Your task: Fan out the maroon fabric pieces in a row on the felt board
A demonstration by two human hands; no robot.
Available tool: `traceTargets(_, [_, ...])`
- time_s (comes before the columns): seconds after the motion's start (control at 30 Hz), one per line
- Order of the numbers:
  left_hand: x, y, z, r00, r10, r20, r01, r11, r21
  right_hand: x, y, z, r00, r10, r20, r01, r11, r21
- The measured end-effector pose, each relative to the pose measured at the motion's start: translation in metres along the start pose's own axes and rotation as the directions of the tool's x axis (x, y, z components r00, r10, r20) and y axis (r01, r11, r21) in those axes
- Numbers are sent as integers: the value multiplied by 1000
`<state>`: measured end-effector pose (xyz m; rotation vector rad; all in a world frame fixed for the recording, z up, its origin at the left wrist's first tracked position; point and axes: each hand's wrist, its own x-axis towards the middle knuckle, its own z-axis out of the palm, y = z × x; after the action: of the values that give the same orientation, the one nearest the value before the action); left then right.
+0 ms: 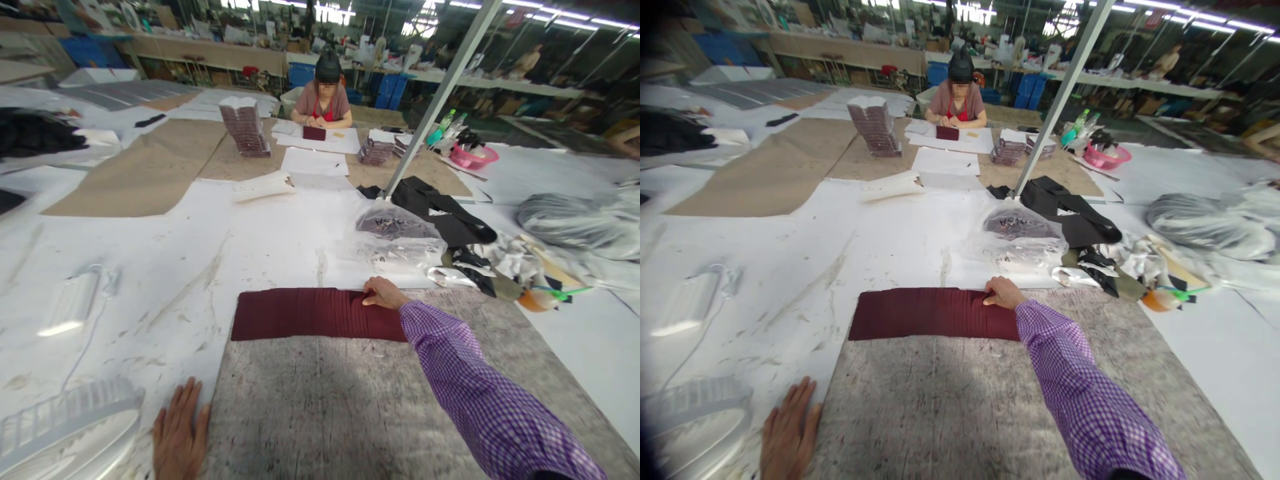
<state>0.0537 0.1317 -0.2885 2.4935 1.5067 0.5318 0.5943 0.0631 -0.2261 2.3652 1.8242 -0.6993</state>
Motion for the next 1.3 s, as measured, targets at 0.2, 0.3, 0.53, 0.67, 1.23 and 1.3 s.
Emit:
traceTargets(0.2, [1, 3, -2, 1000, 8, 12, -8, 1000, -2, 1, 15, -4, 998, -26, 56, 21, 995, 94])
traceTargets(0.3, [1, 4, -3, 1000, 3, 12, -2, 1000, -8, 2, 21, -4, 997, -29, 69, 20, 991, 133])
traceTargets(0.53, [1, 5, -4, 1000, -11, 18, 11, 1000, -19, 8, 21, -5, 996, -13, 90, 6, 997, 70])
traceTargets(0.67, [1, 3, -3, 1000, -10, 28, 10, 1000, -11, 8, 18, -9, 994, -33, 108, 30, 999, 24])
traceTargets(1.23, [0, 4, -2, 1000, -11, 20, 11, 1000, -11, 6, 10, -10, 990, -64, 125, 69, 997, -42])
traceTargets(1.3, [0, 3, -2, 1000, -10, 19, 10, 1000, -12, 2, 10, -10, 991, -56, 122, 61, 997, -40])
